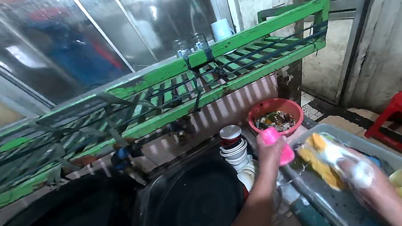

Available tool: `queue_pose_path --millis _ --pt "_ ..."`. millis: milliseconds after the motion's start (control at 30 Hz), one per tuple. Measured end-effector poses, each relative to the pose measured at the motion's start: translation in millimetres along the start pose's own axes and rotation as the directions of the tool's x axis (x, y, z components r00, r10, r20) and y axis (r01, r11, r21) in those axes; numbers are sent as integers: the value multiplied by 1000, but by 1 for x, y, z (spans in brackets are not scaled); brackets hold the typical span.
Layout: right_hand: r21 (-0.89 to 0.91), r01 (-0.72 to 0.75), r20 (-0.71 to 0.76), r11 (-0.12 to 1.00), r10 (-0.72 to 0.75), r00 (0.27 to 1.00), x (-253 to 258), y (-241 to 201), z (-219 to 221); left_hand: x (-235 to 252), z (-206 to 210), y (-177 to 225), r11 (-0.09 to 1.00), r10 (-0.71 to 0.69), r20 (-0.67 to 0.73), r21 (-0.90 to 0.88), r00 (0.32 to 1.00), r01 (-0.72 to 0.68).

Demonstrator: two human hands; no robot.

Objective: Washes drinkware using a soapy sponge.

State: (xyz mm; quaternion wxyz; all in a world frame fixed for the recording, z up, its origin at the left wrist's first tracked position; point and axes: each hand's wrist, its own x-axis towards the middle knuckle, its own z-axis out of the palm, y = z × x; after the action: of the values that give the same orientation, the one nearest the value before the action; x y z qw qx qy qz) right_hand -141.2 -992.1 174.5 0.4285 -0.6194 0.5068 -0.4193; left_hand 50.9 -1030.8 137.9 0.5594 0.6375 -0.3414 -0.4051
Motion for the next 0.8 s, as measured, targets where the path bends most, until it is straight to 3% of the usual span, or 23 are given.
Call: queue_pose_path --millis 67,133,167,233,267,300,400,433,467,567,600,733,800 --pt "-164 332 6 929 -336 942 13 12 6 -28 14 6 920 91 173 362 981 -149" --pt "-397 416 65 818 -427 902 32 15 14 -62 31 13 698 153 366 618 918 -363" --pt "-434 332 85 838 -328 941 40 9 11 -71 37 15 589 174 423 679 889 -438" --pt "-374 23 118 927 23 993 53 -12 6 -76 40 21 448 132 494 743 859 -497" --pt "-347 -63 117 936 110 987 54 -16 8 -74 38 21 435 123 494 753 861 -494" --pt "-346 -52 112 937 97 989 49 -16 14 -71 34 19 461 113 466 758 877 -462" --pt "-407 313 76 858 -310 948 18 3 42 -59 18 7 688 128 317 654 940 -315" --pt "-423 359 55 832 -372 927 13 8 48 -59 15 4 740 125 306 605 944 -294" --pt "-417 326 49 848 -337 940 14 6 46 -62 16 7 722 107 328 624 939 -301" --pt "-344 -11 53 939 31 998 40 -14 24 -70 33 23 548 49 422 746 905 -378" --pt "-332 -43 46 942 62 997 44 -14 23 -70 35 26 517 44 432 762 901 -391" --pt "-409 154 158 899 -96 983 19 -1 35 -49 8 22 511 125 318 791 940 -335" --pt "-478 145 294 866 3 956 8 7 31 -27 -27 20 451 121 249 849 961 -277"
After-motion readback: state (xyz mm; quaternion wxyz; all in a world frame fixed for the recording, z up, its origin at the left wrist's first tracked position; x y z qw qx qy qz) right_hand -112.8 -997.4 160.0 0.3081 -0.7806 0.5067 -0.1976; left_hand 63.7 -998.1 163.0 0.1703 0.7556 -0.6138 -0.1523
